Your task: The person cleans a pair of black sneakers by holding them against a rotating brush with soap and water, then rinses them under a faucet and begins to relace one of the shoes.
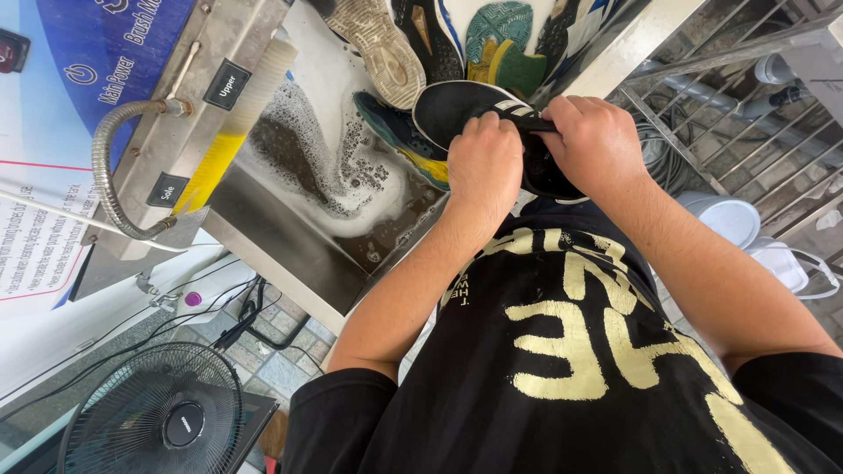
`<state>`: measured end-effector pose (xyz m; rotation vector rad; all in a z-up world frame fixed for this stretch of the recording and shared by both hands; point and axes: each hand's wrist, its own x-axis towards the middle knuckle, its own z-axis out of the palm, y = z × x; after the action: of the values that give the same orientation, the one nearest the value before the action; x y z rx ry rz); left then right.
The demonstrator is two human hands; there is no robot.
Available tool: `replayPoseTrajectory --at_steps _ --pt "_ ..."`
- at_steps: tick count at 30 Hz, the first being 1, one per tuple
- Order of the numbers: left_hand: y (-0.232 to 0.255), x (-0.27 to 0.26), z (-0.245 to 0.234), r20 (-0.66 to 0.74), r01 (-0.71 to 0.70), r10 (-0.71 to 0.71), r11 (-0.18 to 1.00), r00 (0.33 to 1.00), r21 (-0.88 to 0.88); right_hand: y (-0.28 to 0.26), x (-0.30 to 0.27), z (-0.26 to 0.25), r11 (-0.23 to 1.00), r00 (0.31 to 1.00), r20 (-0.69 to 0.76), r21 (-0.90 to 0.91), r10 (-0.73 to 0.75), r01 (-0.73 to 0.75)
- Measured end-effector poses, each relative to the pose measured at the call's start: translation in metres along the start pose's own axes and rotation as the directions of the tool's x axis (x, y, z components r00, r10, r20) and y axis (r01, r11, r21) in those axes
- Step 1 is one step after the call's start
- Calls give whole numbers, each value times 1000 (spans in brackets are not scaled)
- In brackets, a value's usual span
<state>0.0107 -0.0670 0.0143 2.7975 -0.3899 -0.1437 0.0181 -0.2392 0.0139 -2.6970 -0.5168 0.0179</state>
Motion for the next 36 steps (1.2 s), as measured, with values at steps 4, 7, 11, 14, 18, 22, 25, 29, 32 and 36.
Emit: replayPoseTrajectory --at_steps 4,7,11,14,18,22,25,29,32,36 --pt "-9 -9 -16 -133 -127 96 961 986 -246 7 8 0 996 999 -4 -84 37 -38" --pt "-33 -33 -37 102 -9 106 738 989 -675 24 12 -4 992 994 -16 -75 104 -105" --pt "-67 -61 -51 132 -36 297 497 946 -867 28 14 -5 992 994 -81 -99 68 -76" --pt "-64 -71 -46 119 -20 322 397 939 -918 15 16 -2 998 997 -73 -61 -32 27" --pt "-31 -61 -36 -56 -1 -47 762 997 -648 7 21 -5 988 987 -49 -41 -150 149" --pt "2 -23 -7 -152 22 -154 768 976 -640 7 22 -9 985 985 -35 27 -170 171" --pt "10 0 14 -130 136 -203 908 971 -397 10 20 -5 987 987 -48 52 -151 153" --pt "3 2 5 -69 80 -123 890 990 -449 14 18 -4 994 995 -35 51 -97 98" --pt "-10 -22 -27 -81 18 -74 836 994 -549 17 21 -4 995 997 -44 79 -57 61" --pt "-36 -83 -73 182 220 -131 712 975 -667 19 19 -2 995 999 -42 94 -29 33"
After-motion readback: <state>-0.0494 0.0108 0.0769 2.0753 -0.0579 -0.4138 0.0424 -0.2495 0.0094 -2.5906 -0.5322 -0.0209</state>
